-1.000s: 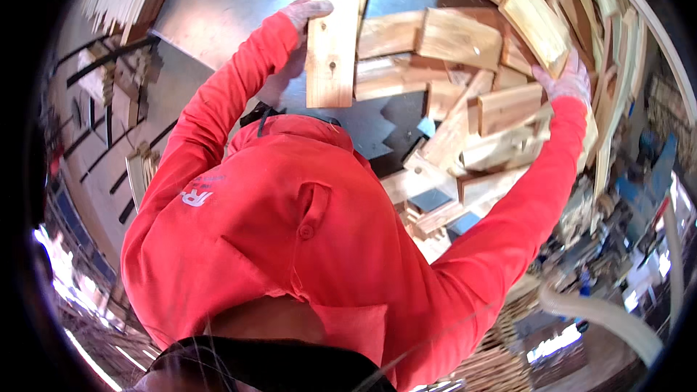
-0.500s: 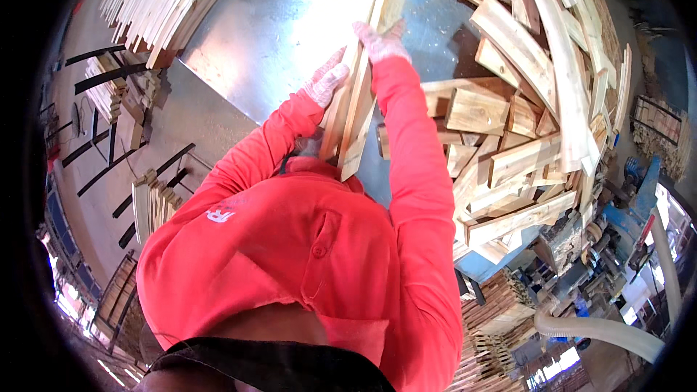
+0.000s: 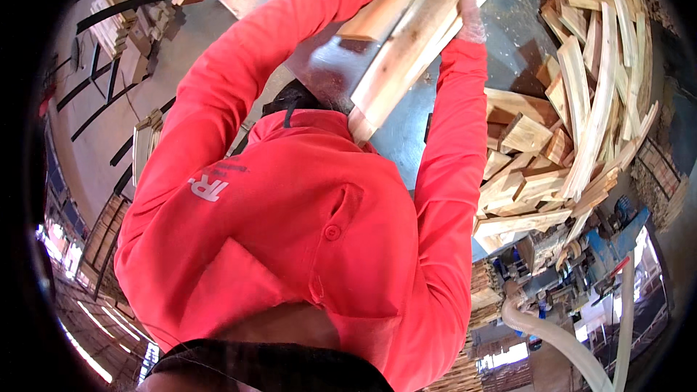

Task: The person sorts wooden planks on a metal table in a workshop. They pick up planks from a disorganized pile, inspect them, and place them into a neat stack on the left side of the table.

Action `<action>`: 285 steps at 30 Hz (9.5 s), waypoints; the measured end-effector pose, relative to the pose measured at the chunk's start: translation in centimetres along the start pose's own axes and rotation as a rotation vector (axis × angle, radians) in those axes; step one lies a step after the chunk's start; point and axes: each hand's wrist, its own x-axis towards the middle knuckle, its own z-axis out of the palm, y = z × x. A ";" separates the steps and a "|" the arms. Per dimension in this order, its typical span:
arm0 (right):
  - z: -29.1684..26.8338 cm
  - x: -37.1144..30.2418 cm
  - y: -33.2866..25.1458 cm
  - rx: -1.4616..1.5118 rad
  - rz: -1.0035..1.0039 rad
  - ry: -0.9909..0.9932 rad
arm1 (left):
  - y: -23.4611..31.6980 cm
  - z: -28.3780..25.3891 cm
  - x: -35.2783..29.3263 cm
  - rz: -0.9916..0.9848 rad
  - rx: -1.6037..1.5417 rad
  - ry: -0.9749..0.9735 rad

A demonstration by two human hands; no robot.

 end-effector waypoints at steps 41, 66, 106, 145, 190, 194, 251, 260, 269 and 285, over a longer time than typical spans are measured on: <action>-5.5 -6.5 8.8 -1.330 -0.316 -0.204 | -0.8 10.9 -16.2 -0.401 0.577 0.320; -17.6 -16.2 -23.0 -0.995 -0.410 1.386 | 8.6 -9.8 -11.4 -0.332 1.967 0.575; -11.0 -21.3 -5.6 -1.730 -0.336 1.105 | -5.4 22.1 -6.2 -0.437 -0.115 0.041; -9.6 -16.3 -24.4 -1.172 -0.330 0.050 | 9.8 3.7 -5.8 -0.319 1.033 0.165; 2.2 -8.9 12.0 0.017 -0.079 -0.266 | -3.8 0.0 -21.0 -0.342 -0.431 0.037; 6.5 -5.7 11.1 -0.174 -0.113 -0.300 | 0.0 -3.1 -19.4 -0.355 -0.257 0.048; -53.4 -16.2 -34.0 0.973 -0.739 0.681 | 11.3 25.1 -4.9 0.096 0.299 -0.110; -52.1 -15.1 -34.6 1.068 -0.889 0.679 | 23.0 65.5 25.5 0.340 0.823 -1.007; -50.1 -17.4 -30.7 1.370 -0.950 0.728 | 10.4 69.9 28.2 -0.122 0.425 -1.525; -38.9 -13.4 -22.8 -0.123 -1.012 0.243 | 6.6 36.2 -1.7 -0.166 0.176 -0.419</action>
